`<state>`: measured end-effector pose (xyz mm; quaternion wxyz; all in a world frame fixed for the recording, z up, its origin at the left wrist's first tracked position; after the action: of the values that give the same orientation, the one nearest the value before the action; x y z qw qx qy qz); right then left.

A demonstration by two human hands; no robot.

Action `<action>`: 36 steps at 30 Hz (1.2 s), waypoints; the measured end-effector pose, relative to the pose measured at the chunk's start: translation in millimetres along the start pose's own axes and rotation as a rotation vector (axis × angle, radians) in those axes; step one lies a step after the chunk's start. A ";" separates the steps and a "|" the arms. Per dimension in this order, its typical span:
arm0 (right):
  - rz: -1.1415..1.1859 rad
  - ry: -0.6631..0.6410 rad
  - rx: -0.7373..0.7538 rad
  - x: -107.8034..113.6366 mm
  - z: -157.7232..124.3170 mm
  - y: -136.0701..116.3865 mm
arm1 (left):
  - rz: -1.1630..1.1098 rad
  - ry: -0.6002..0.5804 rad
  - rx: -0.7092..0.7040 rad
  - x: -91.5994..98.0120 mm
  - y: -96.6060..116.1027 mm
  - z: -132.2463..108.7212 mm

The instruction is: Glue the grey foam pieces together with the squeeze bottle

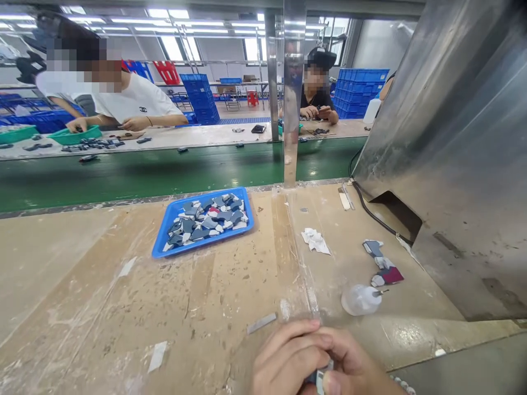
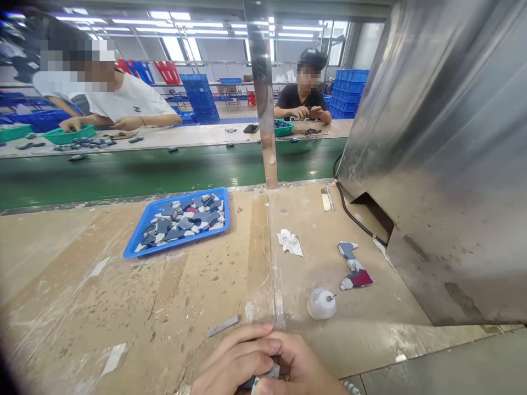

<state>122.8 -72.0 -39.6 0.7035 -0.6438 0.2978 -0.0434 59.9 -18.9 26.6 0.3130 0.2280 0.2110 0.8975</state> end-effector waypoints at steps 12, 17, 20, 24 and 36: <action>-0.017 -0.042 -0.042 -2.2 -11.4 -10.2 | 0.120 -0.154 0.030 -2.9 3.6 0.3; -0.110 -0.052 -0.096 0.4 -18.7 -6.0 | 0.052 -0.222 0.084 4.0 7.8 9.7; -0.168 -0.054 -0.082 -0.5 -19.6 -9.7 | 0.005 -0.227 0.113 5.4 8.6 11.7; -0.245 -0.067 -0.001 -3.5 -17.6 -22.4 | -0.098 -0.180 0.116 4.7 10.8 11.8; -0.249 -0.182 0.188 -13.2 -17.6 -35.8 | -0.193 -0.205 0.180 5.7 9.6 8.9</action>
<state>115.1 -87.6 -1.3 0.7739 -0.6083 0.1455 -0.0995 56.2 -19.9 40.4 0.3960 0.3242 0.2786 0.8127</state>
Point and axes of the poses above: each hand's wrist, its own z-axis towards the middle knuckle, its own x-axis out of the back of the hand, y = z × x, the point moved 9 cm from there along z, towards the middle knuckle, and after that the axes turned 8 degrees about y, right-handed, at the moved point
